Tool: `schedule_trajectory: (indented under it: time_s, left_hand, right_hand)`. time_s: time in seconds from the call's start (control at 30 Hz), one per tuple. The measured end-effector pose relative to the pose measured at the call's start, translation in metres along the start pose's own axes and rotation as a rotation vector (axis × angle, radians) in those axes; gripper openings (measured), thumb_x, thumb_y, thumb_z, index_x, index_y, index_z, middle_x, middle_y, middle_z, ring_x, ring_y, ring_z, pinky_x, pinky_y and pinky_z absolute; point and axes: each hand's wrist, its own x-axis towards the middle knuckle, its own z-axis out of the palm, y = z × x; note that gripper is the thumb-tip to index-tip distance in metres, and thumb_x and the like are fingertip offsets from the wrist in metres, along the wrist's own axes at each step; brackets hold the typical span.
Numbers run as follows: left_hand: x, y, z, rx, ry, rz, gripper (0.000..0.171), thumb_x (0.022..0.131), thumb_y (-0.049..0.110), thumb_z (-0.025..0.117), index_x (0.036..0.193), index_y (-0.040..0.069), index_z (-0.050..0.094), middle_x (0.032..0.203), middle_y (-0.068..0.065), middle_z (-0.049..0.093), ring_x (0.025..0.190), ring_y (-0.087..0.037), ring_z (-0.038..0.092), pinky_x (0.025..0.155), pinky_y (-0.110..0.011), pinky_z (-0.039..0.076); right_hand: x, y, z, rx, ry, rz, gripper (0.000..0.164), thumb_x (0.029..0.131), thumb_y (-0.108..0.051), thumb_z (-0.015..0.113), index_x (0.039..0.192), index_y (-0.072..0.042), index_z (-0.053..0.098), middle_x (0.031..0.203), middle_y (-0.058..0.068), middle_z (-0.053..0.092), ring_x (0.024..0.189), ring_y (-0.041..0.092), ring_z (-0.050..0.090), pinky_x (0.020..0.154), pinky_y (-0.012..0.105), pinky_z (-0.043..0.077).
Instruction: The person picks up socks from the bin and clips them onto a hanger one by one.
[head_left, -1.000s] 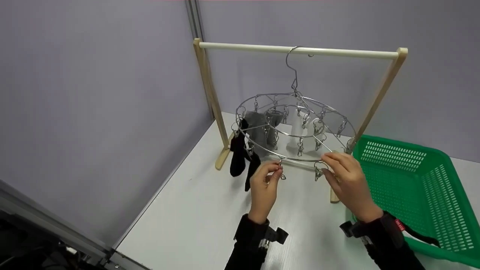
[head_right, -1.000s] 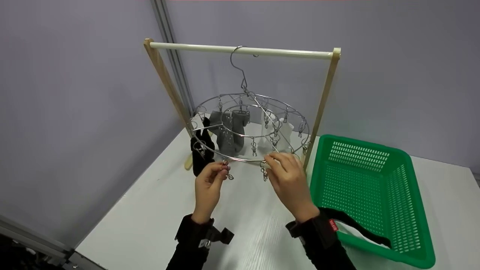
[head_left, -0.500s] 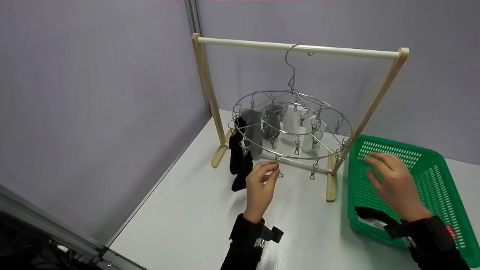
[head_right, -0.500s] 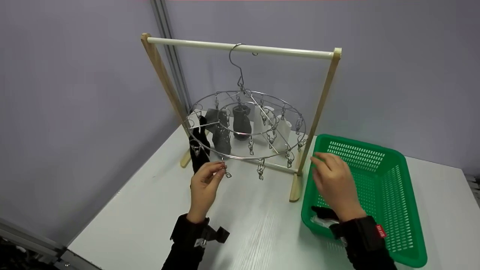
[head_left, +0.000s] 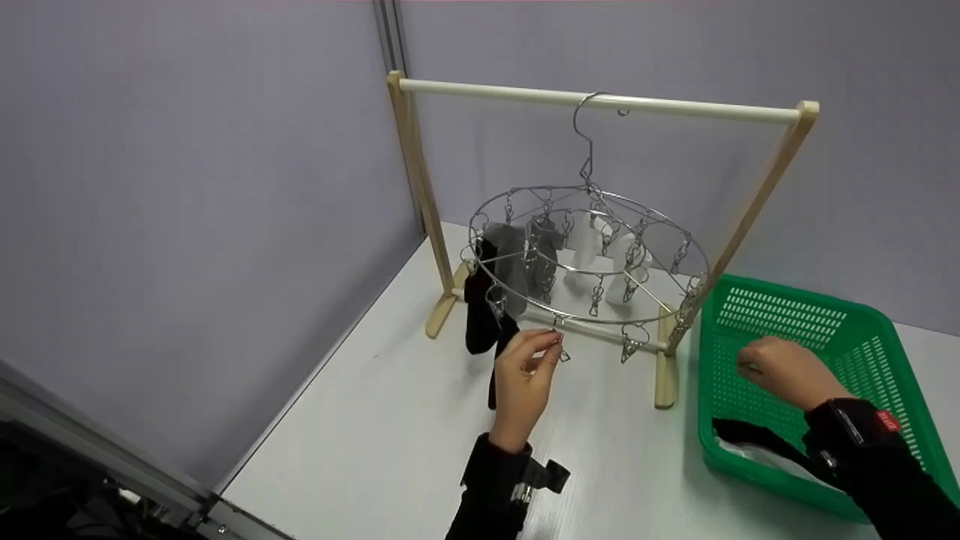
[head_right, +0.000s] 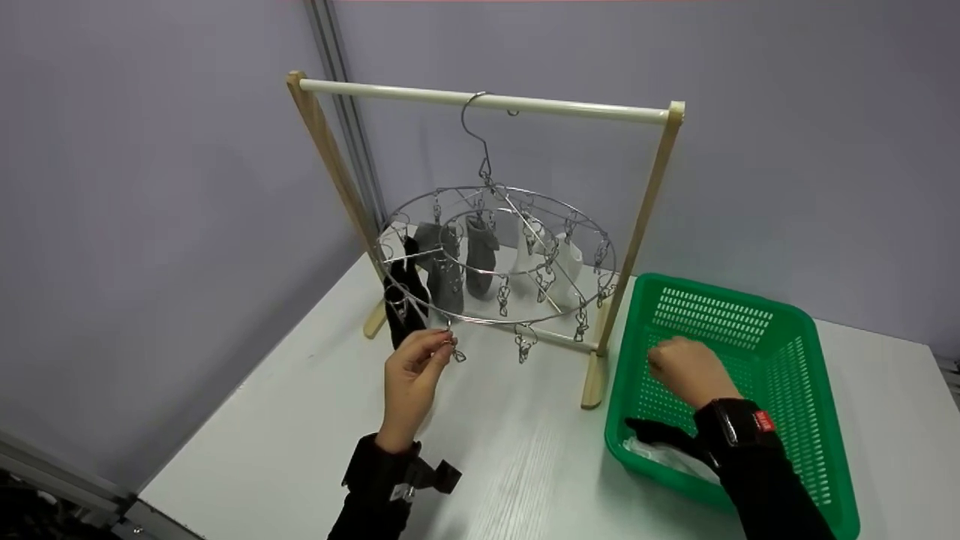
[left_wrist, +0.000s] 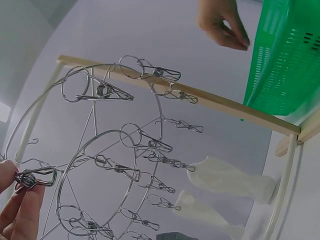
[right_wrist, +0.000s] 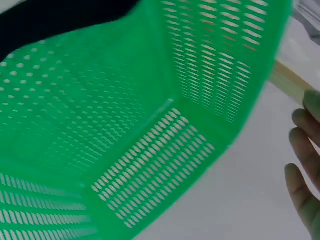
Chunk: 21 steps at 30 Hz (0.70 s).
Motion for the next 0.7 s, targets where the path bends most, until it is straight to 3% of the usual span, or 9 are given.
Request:
schedule_trajectory:
  time_s: [0.17, 0.3, 0.37, 0.47, 0.5, 0.57, 0.63, 0.67, 0.7]
  left_hand:
    - [0.016, 0.051, -0.008, -0.068, 0.016, 0.010, 0.022, 0.071, 0.004, 0.057, 0.092, 0.007, 0.058, 0.092, -0.004, 0.050, 0.077, -0.014, 0.051, 0.054, -0.019, 0.045]
    - [0.023, 0.073, -0.014, -0.085, 0.015, 0.035, 0.021, 0.073, 0.004, 0.055, 0.094, 0.007, 0.057, 0.092, -0.004, 0.050, 0.077, -0.011, 0.051, 0.054, -0.016, 0.044]
    - [0.032, 0.096, -0.020, -0.095, -0.001, 0.005, 0.019, 0.073, 0.006, 0.055, 0.092, 0.007, 0.058, 0.090, -0.004, 0.051, 0.076, -0.011, 0.051, 0.054, -0.017, 0.044]
    - [0.037, 0.106, -0.021, -0.125, 0.003, 0.020, 0.019, 0.074, 0.009, 0.054, 0.092, 0.008, 0.058, 0.090, -0.002, 0.051, 0.076, -0.010, 0.051, 0.053, -0.016, 0.044]
    - [0.040, 0.116, -0.023, -0.126, -0.007, -0.008, 0.017, 0.075, 0.010, 0.054, 0.091, 0.007, 0.058, 0.089, -0.002, 0.051, 0.076, -0.010, 0.051, 0.054, -0.018, 0.044]
    - [0.041, 0.120, -0.023, -0.132, -0.004, -0.007, 0.017, 0.075, 0.011, 0.054, 0.091, 0.008, 0.058, 0.089, -0.002, 0.051, 0.076, -0.010, 0.051, 0.054, -0.017, 0.044]
    - [0.038, 0.115, -0.021, -0.124, 0.002, 0.012, 0.018, 0.074, 0.010, 0.054, 0.092, 0.008, 0.058, 0.090, -0.001, 0.051, 0.077, -0.010, 0.051, 0.054, -0.016, 0.044]
    - [0.038, 0.120, -0.022, -0.113, -0.010, -0.013, 0.017, 0.075, 0.011, 0.054, 0.091, 0.008, 0.058, 0.089, -0.002, 0.051, 0.077, -0.010, 0.051, 0.055, -0.018, 0.044]
    - [0.035, 0.111, -0.019, -0.115, 0.000, 0.011, 0.018, 0.074, 0.010, 0.054, 0.092, 0.008, 0.058, 0.090, -0.001, 0.051, 0.077, -0.009, 0.050, 0.054, -0.016, 0.044]
  right_hand:
    - [0.002, -0.037, -0.014, 0.107, -0.386, 0.197, 0.031, 0.059, -0.042, 0.061, 0.074, -0.015, 0.061, 0.072, -0.006, 0.055, 0.065, 0.014, 0.052, 0.053, 0.029, 0.042]
    - [0.002, -0.045, -0.008, 0.144, -0.578, 0.320, 0.045, 0.053, -0.041, 0.066, 0.082, -0.007, 0.060, 0.078, 0.001, 0.056, 0.069, 0.019, 0.051, 0.056, 0.032, 0.043]
    - [0.000, -0.046, -0.003, 0.141, -0.648, 0.363, 0.047, 0.052, -0.040, 0.067, 0.083, -0.006, 0.060, 0.077, 0.001, 0.055, 0.068, 0.018, 0.051, 0.055, 0.032, 0.042]
    - [-0.003, -0.048, -0.001, 0.136, -0.718, 0.407, 0.033, 0.050, -0.034, 0.070, 0.071, -0.010, 0.060, 0.067, -0.003, 0.053, 0.058, 0.013, 0.047, 0.049, 0.028, 0.040]
    - [-0.004, -0.048, -0.001, 0.135, -0.728, 0.410, 0.028, 0.050, -0.030, 0.070, 0.067, -0.012, 0.059, 0.062, -0.005, 0.052, 0.055, 0.011, 0.045, 0.046, 0.026, 0.038]
    - [-0.007, -0.048, -0.003, 0.144, -0.716, 0.389, 0.016, 0.051, -0.019, 0.068, 0.058, -0.014, 0.054, 0.054, -0.008, 0.046, 0.048, 0.008, 0.038, 0.041, 0.022, 0.033]
    - [-0.009, -0.047, -0.007, 0.151, -0.681, 0.354, 0.016, 0.052, -0.010, 0.064, 0.052, -0.015, 0.049, 0.049, -0.010, 0.040, 0.044, 0.006, 0.032, 0.038, 0.019, 0.027]
    - [-0.010, -0.046, -0.009, 0.156, -0.658, 0.327, 0.016, 0.053, -0.007, 0.061, 0.052, -0.015, 0.048, 0.049, -0.010, 0.038, 0.043, 0.005, 0.030, 0.037, 0.018, 0.025]
    - [-0.011, -0.044, -0.012, 0.168, -0.637, 0.298, 0.017, 0.054, -0.003, 0.059, 0.052, -0.015, 0.047, 0.049, -0.010, 0.036, 0.043, 0.004, 0.028, 0.037, 0.018, 0.023]
